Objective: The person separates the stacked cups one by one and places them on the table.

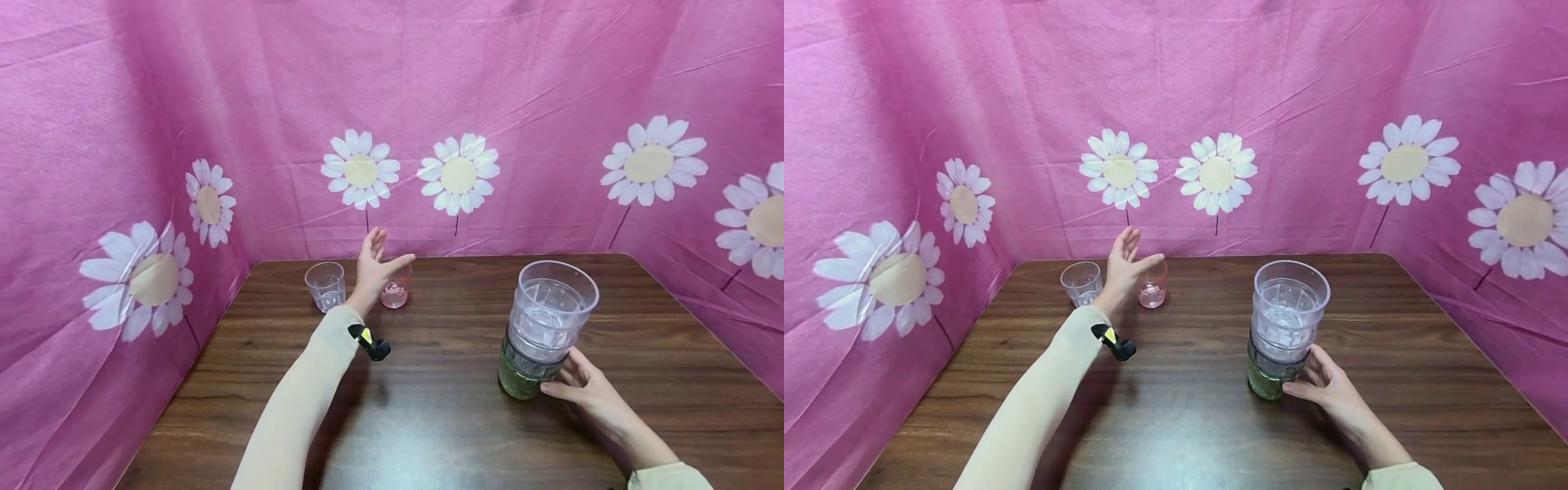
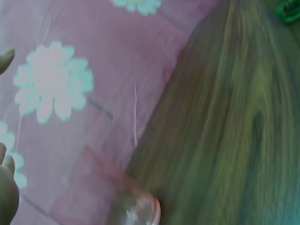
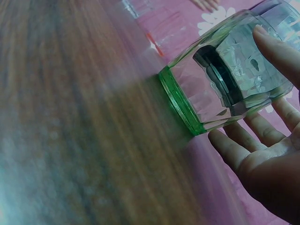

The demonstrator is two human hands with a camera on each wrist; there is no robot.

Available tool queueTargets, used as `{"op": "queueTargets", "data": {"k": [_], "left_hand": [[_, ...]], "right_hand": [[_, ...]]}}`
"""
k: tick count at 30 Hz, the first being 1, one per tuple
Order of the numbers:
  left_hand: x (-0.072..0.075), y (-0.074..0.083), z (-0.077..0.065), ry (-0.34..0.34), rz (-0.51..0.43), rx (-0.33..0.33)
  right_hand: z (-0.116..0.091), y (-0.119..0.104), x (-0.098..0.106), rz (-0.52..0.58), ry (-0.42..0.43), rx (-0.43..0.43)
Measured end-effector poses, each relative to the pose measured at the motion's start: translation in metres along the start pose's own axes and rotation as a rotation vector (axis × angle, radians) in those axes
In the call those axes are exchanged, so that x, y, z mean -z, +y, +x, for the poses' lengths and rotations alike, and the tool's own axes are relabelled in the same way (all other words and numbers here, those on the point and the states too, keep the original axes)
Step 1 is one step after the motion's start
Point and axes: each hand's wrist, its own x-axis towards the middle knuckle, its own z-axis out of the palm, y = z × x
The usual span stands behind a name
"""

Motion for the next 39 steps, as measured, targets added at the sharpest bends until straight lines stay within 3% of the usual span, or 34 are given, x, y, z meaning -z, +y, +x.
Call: {"op": "queueTargets", "data": {"k": [5, 12, 20, 27, 39], "left_hand": [[-0.024, 0.02, -0.006, -0.139, -0.05, -0.031], [-0.059, 0.049, -0.025, -0.36, -0.082, -0.034], [-0.088, 0.07, -0.046, -0.578, -0.158, -0.078], [-0.106, 0.081, -0.057, -0.691, -0.181, -0.113], [-0.125, 0.093, -0.072, -0.799, -0.188, -0.079]], "right_hand": [[0.0, 0.0, 0.001, -0.005, -0.001, -0.003], [0.0, 0.001, 0.001, -0.005, -0.002, 0.0], [0.0, 0.0, 0.001, 0.016, -0.003, 0.002], [0.001, 0.001, 0.002, 0.041, -0.015, 0.005], [0.0, 0.001, 0.003, 0.04, -0.016, 0.005]]}}
